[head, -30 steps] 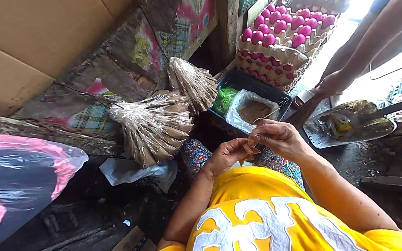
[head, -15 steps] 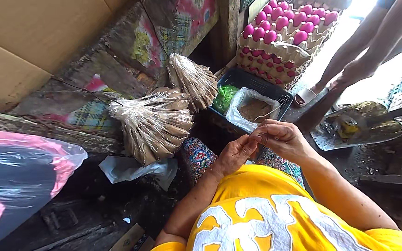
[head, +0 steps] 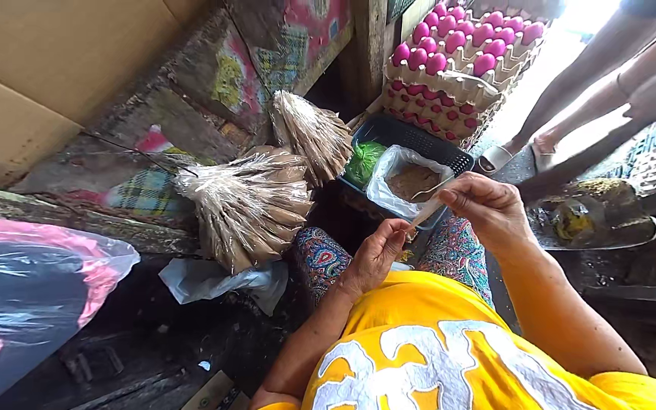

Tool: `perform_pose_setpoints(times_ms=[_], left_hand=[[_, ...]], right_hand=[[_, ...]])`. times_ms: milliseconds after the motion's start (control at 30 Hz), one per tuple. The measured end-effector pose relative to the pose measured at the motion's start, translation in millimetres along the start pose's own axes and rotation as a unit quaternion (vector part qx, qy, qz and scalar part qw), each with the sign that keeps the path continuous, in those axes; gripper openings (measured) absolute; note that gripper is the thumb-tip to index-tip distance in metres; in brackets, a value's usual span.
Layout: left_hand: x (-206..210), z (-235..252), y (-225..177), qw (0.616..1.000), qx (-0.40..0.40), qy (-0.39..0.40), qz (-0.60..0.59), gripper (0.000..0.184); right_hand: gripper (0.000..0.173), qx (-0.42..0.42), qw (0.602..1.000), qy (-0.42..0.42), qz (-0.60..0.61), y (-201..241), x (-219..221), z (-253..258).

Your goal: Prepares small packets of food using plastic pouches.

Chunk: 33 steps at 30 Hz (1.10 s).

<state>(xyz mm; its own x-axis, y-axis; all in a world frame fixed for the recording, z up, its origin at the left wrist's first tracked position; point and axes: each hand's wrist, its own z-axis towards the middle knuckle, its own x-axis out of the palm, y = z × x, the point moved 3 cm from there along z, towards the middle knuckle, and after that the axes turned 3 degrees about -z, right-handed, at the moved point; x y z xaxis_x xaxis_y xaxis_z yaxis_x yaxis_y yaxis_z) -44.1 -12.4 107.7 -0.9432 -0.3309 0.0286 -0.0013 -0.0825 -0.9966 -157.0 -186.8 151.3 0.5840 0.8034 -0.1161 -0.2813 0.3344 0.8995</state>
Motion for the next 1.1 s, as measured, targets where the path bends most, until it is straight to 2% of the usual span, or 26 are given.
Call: perform_pose_setpoints(times_ms=[200,267,400,467,667,800,967,1033,1100], left_hand=[[3,0,-7,1.000,-0.009,-0.009,0.006,0.029],[0,4,-6,0.999,-0.014,-0.021,0.022,0.033],[-15,19,-23,0.998,0.007,-0.036,0.053,0.046],[-25,30,-33,0.995,0.019,-0.078,0.062,0.042],[-76,63,-52,0.963,0.051,-0.219,0.150,0.023],[-112,76,-62,0.939,0.070,-0.276,0.192,0.020],[-148,77,-70,0.925,-0.014,-0.310,0.217,0.021],[-163,76,-65,0.911,-0.020,-0.360,0.197,0.025],[-174,68,-65,0.889,0.001,-0.424,0.175,0.025]], right_hand=[[0.010,-0.015,0.999,-0.038,-0.022,3,3,9],[0.012,-0.018,0.998,-0.001,-0.055,4,10,18],[0.018,-0.004,0.981,0.126,-0.146,4,37,42],[0.017,0.002,0.977,0.151,-0.151,0,50,55],[0.010,-0.015,0.970,0.159,-0.181,7,73,110],[0.016,-0.029,0.970,0.143,-0.193,0,96,145],[0.017,0.013,0.982,0.143,-0.125,-20,131,179],[0.021,0.023,0.983,0.153,-0.097,-30,145,192],[0.026,-0.005,0.976,0.160,-0.146,-35,159,204]])
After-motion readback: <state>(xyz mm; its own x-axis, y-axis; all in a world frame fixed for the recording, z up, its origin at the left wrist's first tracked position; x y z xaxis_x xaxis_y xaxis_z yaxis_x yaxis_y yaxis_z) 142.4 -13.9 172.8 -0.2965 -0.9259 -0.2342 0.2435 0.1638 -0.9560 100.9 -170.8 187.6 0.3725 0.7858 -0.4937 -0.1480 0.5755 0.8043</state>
